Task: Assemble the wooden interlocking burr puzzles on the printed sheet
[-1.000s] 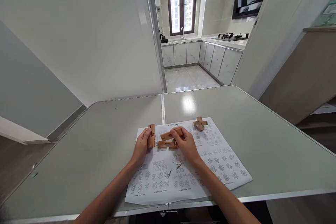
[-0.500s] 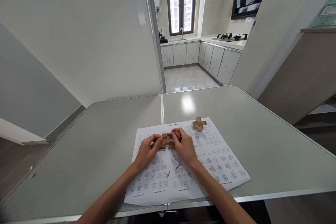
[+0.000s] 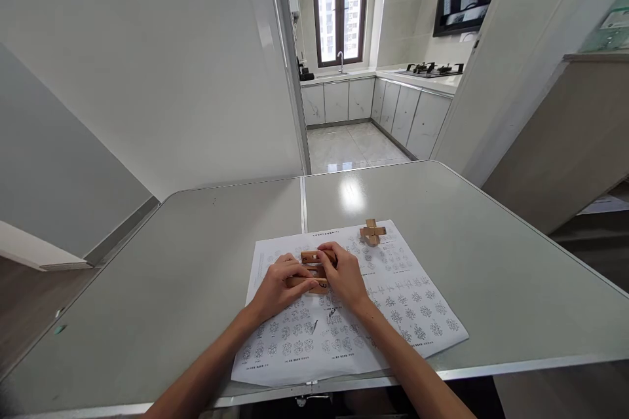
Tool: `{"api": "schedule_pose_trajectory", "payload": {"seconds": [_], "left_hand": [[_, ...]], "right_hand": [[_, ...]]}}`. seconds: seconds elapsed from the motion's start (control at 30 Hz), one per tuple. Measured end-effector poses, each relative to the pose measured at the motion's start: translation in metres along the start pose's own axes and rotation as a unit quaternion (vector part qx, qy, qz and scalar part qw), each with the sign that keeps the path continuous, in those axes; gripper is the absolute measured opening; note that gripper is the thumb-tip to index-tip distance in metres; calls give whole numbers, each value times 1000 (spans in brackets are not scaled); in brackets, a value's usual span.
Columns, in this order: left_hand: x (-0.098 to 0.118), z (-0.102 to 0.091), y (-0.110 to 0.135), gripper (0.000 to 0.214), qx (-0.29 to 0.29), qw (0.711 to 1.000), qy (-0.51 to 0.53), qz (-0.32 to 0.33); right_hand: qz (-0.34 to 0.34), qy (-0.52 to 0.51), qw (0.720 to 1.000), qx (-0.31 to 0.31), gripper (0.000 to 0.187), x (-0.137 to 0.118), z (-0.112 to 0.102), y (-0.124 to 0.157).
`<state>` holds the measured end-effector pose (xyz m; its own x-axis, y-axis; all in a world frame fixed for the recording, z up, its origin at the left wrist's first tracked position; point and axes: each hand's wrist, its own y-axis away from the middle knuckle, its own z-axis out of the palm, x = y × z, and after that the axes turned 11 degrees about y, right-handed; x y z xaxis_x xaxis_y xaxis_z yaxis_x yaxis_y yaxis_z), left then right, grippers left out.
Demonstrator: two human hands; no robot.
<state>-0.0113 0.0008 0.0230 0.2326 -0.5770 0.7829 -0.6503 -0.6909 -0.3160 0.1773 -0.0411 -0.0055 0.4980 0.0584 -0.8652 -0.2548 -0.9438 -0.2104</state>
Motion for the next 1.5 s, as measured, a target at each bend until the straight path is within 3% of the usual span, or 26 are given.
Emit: {"api": "schedule_pose_trajectory", "payload": {"seconds": [0.27, 0.47, 0.63, 1.07, 1.5], "left_hand": [[-2, -1, -2, 24, -24, 1000, 5, 17], [-4, -1, -1, 25, -14, 999, 2, -39], [-3, -1, -1, 21, -19, 999, 2, -47], [-6, 2, -2, 18, -29, 995, -81, 45], [-8, 2, -2, 41, 7, 996, -88, 33]], "right_hand": [[-27, 10, 1000, -3, 24, 0, -1, -2], [-40, 22, 999, -4, 22, -2, -2, 0], [-47, 33, 998, -2, 21, -2, -1, 1], [-67, 87, 994, -3, 19, 2, -1, -1], [-80, 97, 992, -14, 27, 4, -1, 2]]}}
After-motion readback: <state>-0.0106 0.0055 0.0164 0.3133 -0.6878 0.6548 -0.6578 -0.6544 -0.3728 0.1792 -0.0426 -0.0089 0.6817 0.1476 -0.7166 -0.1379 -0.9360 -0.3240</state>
